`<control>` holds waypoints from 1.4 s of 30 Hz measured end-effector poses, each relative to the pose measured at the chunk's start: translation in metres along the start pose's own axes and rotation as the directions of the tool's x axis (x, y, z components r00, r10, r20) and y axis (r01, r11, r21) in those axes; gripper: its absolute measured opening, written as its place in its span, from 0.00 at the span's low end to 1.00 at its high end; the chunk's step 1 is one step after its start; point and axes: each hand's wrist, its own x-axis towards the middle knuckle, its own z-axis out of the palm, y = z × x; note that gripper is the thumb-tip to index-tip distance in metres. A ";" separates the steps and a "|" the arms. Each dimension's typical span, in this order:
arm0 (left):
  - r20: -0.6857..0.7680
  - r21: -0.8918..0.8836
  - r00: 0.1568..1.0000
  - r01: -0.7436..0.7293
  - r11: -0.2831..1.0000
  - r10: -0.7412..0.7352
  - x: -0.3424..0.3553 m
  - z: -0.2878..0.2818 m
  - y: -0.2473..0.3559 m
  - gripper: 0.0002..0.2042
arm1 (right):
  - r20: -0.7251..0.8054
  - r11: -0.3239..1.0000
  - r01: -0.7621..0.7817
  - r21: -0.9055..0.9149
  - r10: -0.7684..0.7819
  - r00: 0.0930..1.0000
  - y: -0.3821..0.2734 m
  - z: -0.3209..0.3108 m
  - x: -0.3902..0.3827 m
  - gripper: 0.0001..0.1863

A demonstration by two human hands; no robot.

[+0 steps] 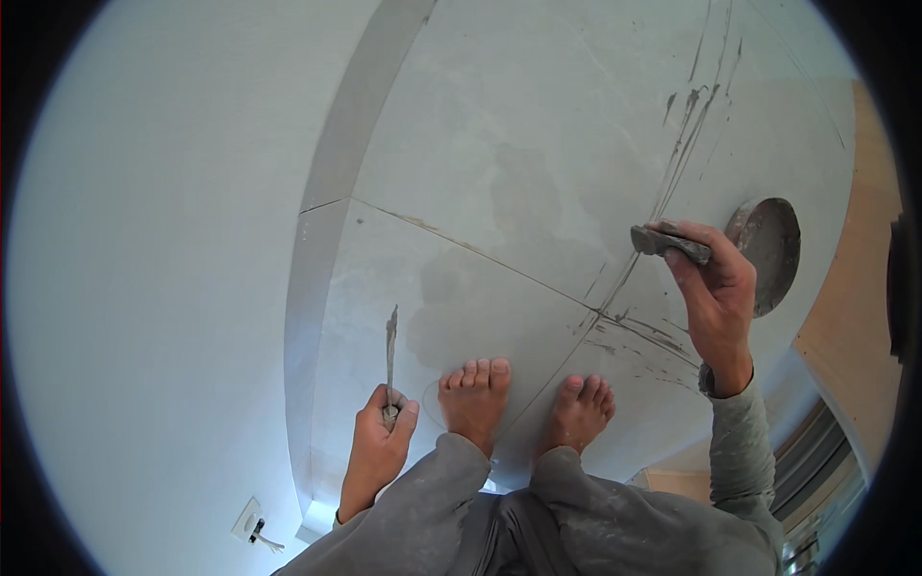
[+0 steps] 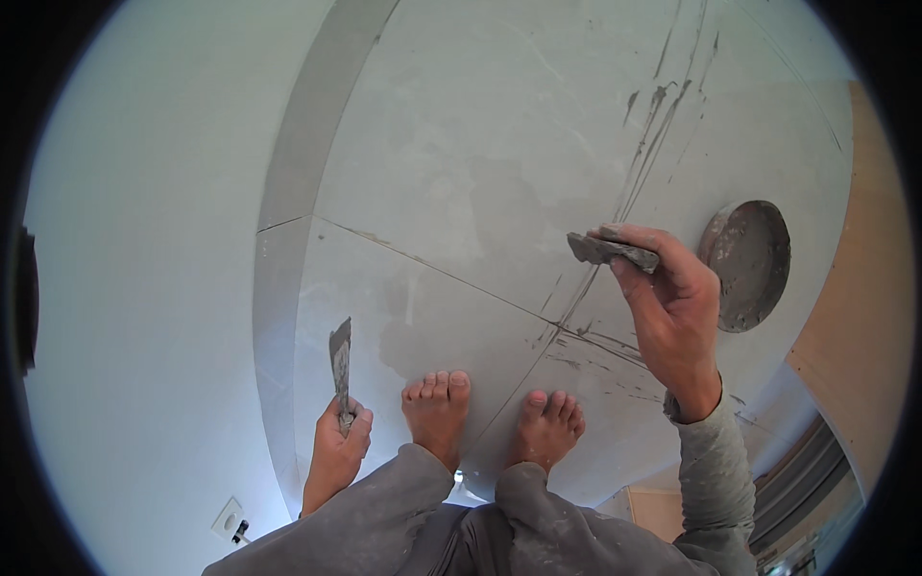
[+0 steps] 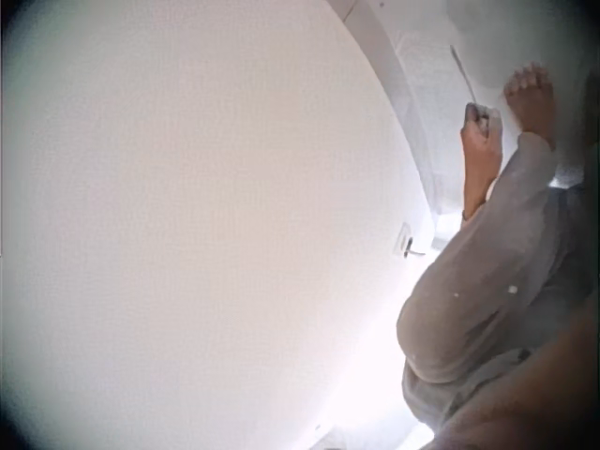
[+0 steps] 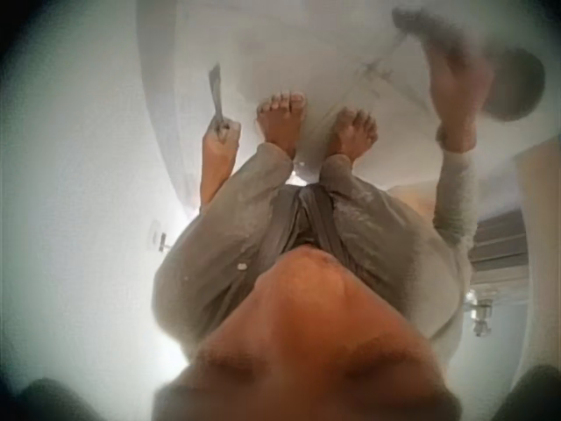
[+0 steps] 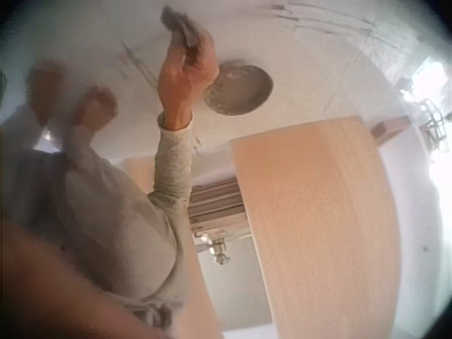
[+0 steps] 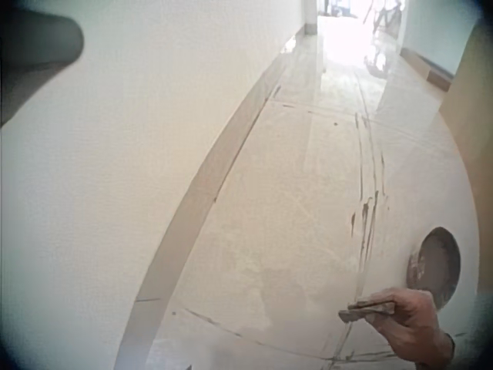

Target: The person applies grout to the gaps between floor tiles using a putty knife and a small metal scraper. They work the material into the seams, wipe away excess with a blue cloth, and refine the edges by hand.

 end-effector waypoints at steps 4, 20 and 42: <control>-0.019 0.025 0.999 -0.048 0.999 0.048 0.001 -0.001 -0.001 0.10 | 0.186 0.990 -0.051 -0.129 0.074 0.980 0.003 0.032 0.017 0.17; -0.020 -0.010 0.998 0.066 0.998 -0.066 -0.018 -0.010 -0.009 0.12 | 0.517 0.862 0.457 -0.222 -0.293 0.804 -0.011 0.129 0.088 0.18; -0.004 -0.015 1.000 0.003 1.000 -0.003 -0.017 -0.008 -0.009 0.12 | 0.827 0.203 0.936 -0.286 -0.440 0.348 0.020 0.128 0.053 0.11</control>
